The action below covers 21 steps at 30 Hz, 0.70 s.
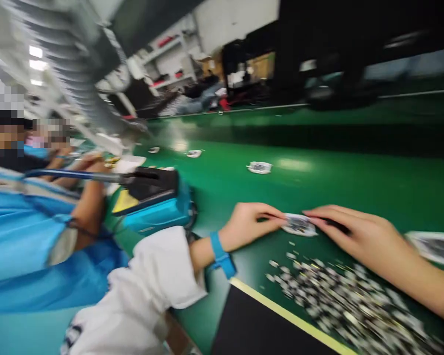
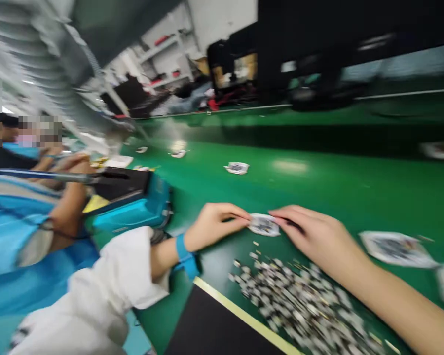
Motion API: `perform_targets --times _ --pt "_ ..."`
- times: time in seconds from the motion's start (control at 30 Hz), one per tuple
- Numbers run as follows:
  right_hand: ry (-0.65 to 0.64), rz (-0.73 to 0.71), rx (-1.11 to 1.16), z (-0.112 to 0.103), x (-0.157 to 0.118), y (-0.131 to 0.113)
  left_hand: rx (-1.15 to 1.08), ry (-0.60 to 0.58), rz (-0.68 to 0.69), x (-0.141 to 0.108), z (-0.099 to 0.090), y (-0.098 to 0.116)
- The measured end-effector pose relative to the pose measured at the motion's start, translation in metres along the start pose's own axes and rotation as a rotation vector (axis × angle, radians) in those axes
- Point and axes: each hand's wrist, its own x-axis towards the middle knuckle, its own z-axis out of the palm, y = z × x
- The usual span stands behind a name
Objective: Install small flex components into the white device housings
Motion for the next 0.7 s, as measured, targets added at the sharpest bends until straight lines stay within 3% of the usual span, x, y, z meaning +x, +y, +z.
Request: perform_targets --times 0.1,0.2,0.43,0.7 --pt "-0.115 0.061 0.003 -0.006 -0.002 0.001 0.199 0.009 0.126 0.008 -0.002 -0.007" --pt "-0.167 0.026 0.003 -0.004 0.001 0.001 0.309 0.03 0.161 0.01 -0.002 -0.009" --pt "0.049 -0.042 0.187 -0.004 0.003 -0.013 0.277 0.033 0.194 0.001 0.01 -0.002" --pt "0.093 -0.118 0.241 0.0 0.003 -0.019 0.5 0.084 0.367 0.0 0.012 0.005"
